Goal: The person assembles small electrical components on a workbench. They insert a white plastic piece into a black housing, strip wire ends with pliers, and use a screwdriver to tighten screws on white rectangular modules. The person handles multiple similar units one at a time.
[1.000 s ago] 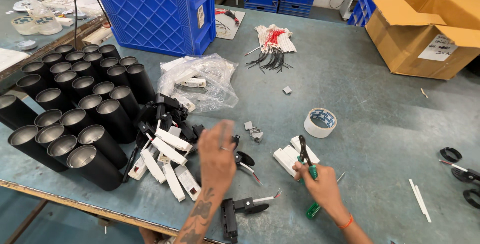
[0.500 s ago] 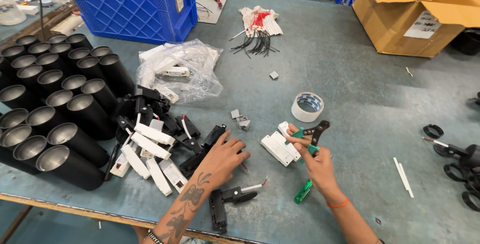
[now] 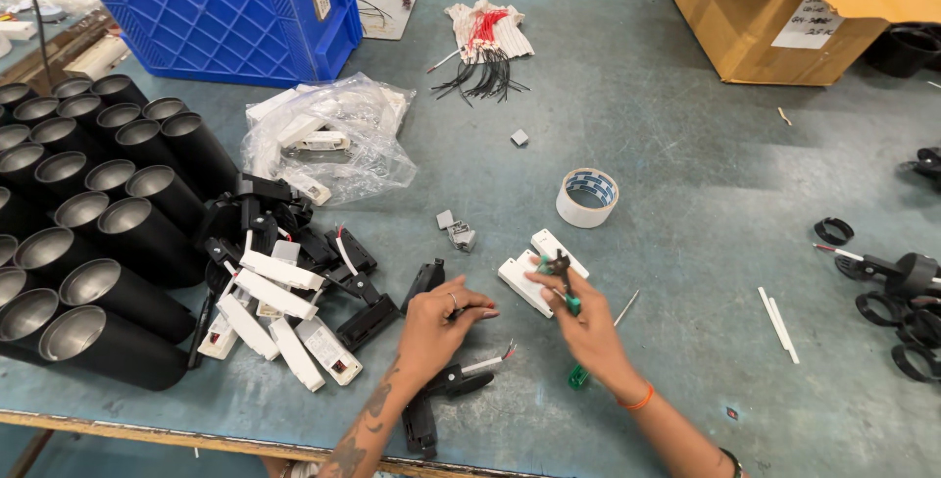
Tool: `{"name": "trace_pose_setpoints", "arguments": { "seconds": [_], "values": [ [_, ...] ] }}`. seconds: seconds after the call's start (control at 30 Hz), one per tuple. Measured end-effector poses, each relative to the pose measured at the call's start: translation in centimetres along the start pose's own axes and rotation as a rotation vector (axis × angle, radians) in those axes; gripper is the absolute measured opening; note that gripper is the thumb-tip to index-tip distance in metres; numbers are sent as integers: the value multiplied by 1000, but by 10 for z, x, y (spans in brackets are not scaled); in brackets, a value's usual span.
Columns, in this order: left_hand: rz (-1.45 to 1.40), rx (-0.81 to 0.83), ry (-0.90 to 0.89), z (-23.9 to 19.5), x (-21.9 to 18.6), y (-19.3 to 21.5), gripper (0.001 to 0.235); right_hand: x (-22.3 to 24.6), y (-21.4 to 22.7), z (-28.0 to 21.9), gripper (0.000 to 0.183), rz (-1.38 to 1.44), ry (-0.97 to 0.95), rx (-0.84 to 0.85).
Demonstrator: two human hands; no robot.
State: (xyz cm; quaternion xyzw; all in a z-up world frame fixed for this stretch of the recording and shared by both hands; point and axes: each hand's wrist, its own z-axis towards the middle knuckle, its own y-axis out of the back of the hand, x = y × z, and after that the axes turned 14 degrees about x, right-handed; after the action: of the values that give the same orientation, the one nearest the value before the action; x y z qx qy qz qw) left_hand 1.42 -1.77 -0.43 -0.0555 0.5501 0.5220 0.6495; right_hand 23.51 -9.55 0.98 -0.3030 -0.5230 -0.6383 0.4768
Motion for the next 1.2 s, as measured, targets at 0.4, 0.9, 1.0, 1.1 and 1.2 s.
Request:
{"name": "trace_pose_setpoints", "arguments": {
  "seconds": [0.4, 0.9, 1.0, 1.1, 1.2],
  "values": [
    [-74, -73, 73, 2, -17, -28, 9, -2, -17, -6, 13, 84, -39, 14],
    [-38, -21, -81, 1, -11, -20, 9, -27, -19, -7, 13, 230, -33, 20],
    [-55, -36, -67, -1, -7, -21, 8, -30, -19, -7, 14, 224, -73, 13],
    [-115, -78, -51, 0, -7, -21, 10, -29, -18, -6, 15, 169, -52, 4],
    [-126, -149, 14, -2, -9, -20, 9, -22, -18, -4, 21, -18, -171, -22]
  ]
}}
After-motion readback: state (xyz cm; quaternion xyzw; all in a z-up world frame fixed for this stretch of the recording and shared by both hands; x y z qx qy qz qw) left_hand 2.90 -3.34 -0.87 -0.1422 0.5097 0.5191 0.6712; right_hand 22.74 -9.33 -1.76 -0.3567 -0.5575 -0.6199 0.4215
